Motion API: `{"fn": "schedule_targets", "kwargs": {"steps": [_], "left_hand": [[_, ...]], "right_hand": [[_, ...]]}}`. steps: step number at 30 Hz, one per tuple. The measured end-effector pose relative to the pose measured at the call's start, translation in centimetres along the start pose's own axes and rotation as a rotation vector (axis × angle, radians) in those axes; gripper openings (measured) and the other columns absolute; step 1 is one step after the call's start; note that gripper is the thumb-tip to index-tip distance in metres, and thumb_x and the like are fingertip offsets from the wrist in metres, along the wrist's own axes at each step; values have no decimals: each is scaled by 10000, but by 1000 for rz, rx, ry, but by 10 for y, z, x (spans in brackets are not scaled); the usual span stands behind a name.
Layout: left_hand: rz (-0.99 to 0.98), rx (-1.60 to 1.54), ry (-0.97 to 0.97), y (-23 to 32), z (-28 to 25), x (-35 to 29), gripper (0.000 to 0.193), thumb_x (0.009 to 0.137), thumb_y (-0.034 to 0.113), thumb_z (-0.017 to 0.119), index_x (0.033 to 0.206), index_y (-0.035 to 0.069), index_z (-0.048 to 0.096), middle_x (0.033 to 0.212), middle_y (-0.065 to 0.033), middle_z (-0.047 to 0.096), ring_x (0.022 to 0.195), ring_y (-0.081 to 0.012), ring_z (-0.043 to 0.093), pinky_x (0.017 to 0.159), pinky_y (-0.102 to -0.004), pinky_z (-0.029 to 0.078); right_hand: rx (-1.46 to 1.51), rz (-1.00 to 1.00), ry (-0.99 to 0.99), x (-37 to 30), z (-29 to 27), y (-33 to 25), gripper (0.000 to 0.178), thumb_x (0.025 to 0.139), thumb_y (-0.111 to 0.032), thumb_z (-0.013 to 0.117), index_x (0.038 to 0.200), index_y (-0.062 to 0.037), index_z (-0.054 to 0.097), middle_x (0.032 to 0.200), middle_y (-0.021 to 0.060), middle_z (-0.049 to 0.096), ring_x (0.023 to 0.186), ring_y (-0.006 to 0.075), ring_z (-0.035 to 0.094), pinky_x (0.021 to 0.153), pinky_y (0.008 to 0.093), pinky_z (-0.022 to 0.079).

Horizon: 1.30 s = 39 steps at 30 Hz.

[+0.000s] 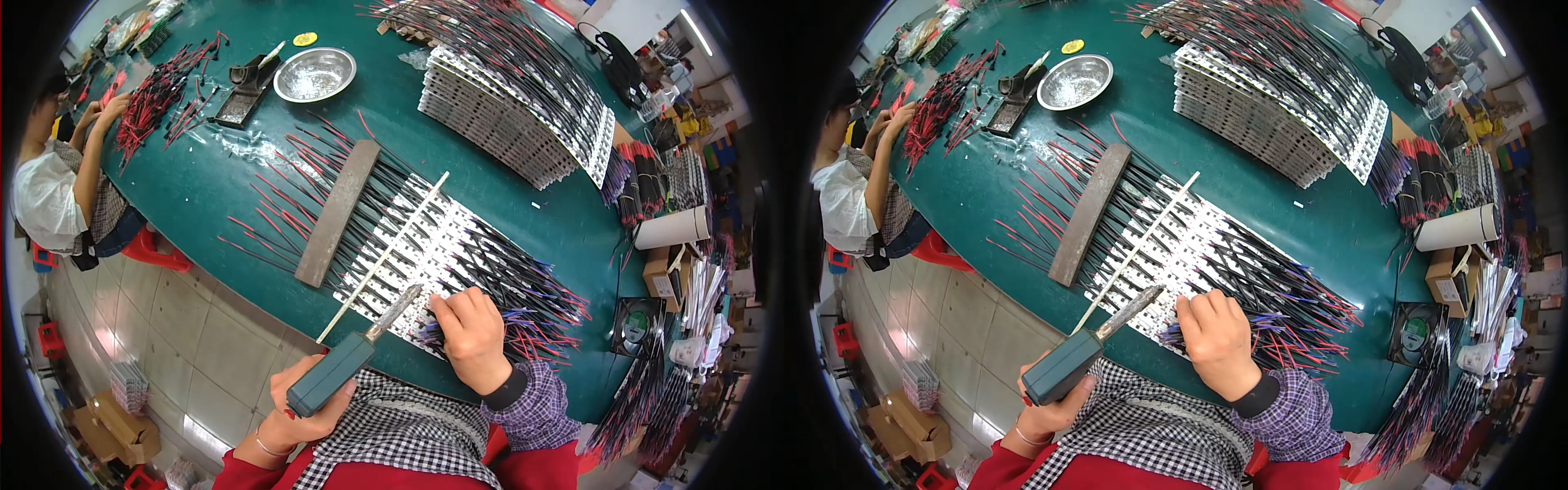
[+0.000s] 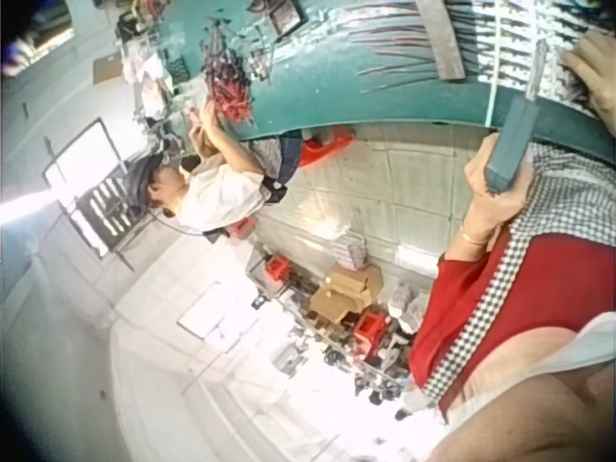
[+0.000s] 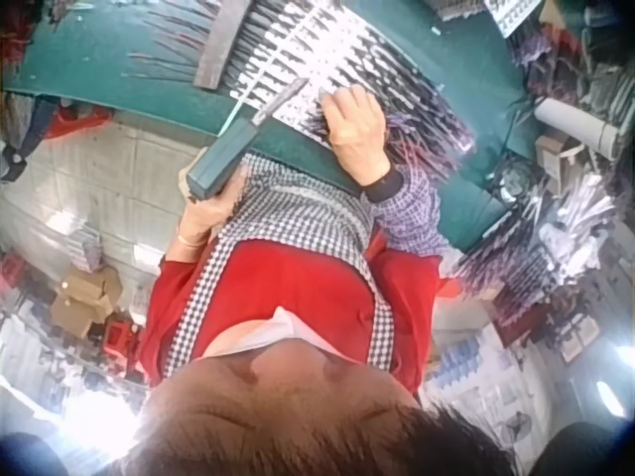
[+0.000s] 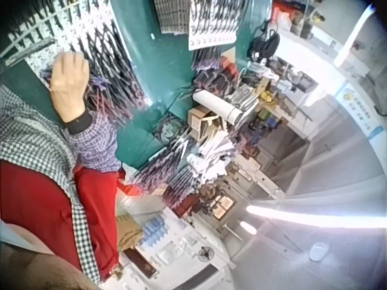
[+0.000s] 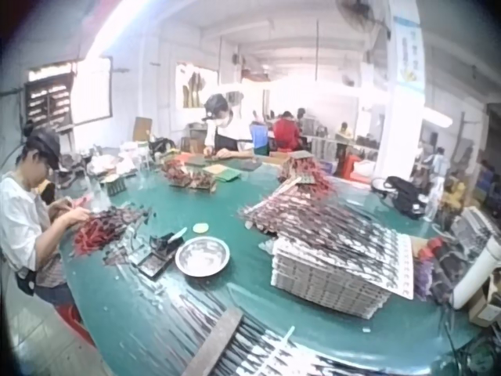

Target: The person solders wires onto LED strips on a workbench using a soldering iron while holding the wires by hand, then sets down the soldering iron and repositions a guide rod over the strips.

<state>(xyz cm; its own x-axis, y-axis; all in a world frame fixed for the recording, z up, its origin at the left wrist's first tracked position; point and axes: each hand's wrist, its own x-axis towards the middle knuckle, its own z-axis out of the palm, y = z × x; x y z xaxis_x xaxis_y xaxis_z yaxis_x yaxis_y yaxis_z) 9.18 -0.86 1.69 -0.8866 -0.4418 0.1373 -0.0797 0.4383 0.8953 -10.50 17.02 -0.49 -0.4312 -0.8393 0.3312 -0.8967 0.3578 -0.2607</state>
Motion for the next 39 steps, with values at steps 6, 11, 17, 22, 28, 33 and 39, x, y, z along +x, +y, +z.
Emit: {"fn": "schedule_targets", "kwargs": {"steps": [6, 11, 17, 22, 28, 33, 39], "left_hand": [[-52, -9, 20, -6, -3, -10, 276, 753, 14, 807, 1000, -76, 724, 829, -118, 702, 616, -188, 658, 560, -283, 516], [-36, -78, 75, -16, 2, -12, 263, 783, 23, 804, 1019, -62, 727, 831, -114, 707, 653, -169, 669, 574, -278, 515], [-158, -134, 86, -19, 5, -16, 267, 808, 46, 811, 1060, -13, 745, 872, -100, 730, 714, -187, 692, 642, -284, 528], [-417, -311, 218, -69, 3, -48, 353, 873, -4, 764, 1217, -27, 687, 1047, -63, 727, 611, -62, 560, 530, -249, 454], [-254, -192, 135, -31, 5, -20, 269, 899, 21, 782, 1155, -34, 723, 927, -47, 728, 668, -92, 602, 598, -270, 504], [-392, -248, 278, -55, 14, -46, 328, 867, -14, 767, 1186, -26, 695, 966, -59, 730, 609, -73, 569, 522, -256, 453], [-199, -111, 59, -5, 1, -17, 225, 775, 30, 814, 982, -21, 742, 852, -90, 721, 695, -167, 673, 615, -282, 513]], "right_hand": [[495, 57, 59, -11, -10, 11, 579, 600, 116, 682, 1159, -25, 727, 966, 115, 623, 870, 249, 624, 710, 363, 514], [191, 78, 125, -4, 4, 2, 639, 710, 63, 697, 1346, -4, 667, 897, 76, 538, 773, 243, 558, 669, 354, 474], [128, -4, 154, -12, -3, 7, 481, 766, -25, 666, 1246, -1, 695, 868, 66, 605, 750, 240, 593, 644, 372, 477], [153, -45, 167, -8, 9, -4, 410, 809, -70, 634, 1203, 29, 688, 926, 60, 631, 790, 212, 617, 664, 337, 481], [41, -4, 118, -16, 13, -6, 408, 810, -79, 641, 1194, 57, 662, 952, 76, 599, 892, 225, 599, 703, 330, 463], [72, -19, 74, -11, 8, -7, 423, 816, -141, 592, 1192, 44, 653, 977, 72, 594, 913, 214, 570, 714, 334, 449], [55, 2, 80, -10, 0, -6, 378, 783, -96, 623, 1140, 9, 688, 972, 70, 651, 873, 221, 611, 716, 358, 463]]}}
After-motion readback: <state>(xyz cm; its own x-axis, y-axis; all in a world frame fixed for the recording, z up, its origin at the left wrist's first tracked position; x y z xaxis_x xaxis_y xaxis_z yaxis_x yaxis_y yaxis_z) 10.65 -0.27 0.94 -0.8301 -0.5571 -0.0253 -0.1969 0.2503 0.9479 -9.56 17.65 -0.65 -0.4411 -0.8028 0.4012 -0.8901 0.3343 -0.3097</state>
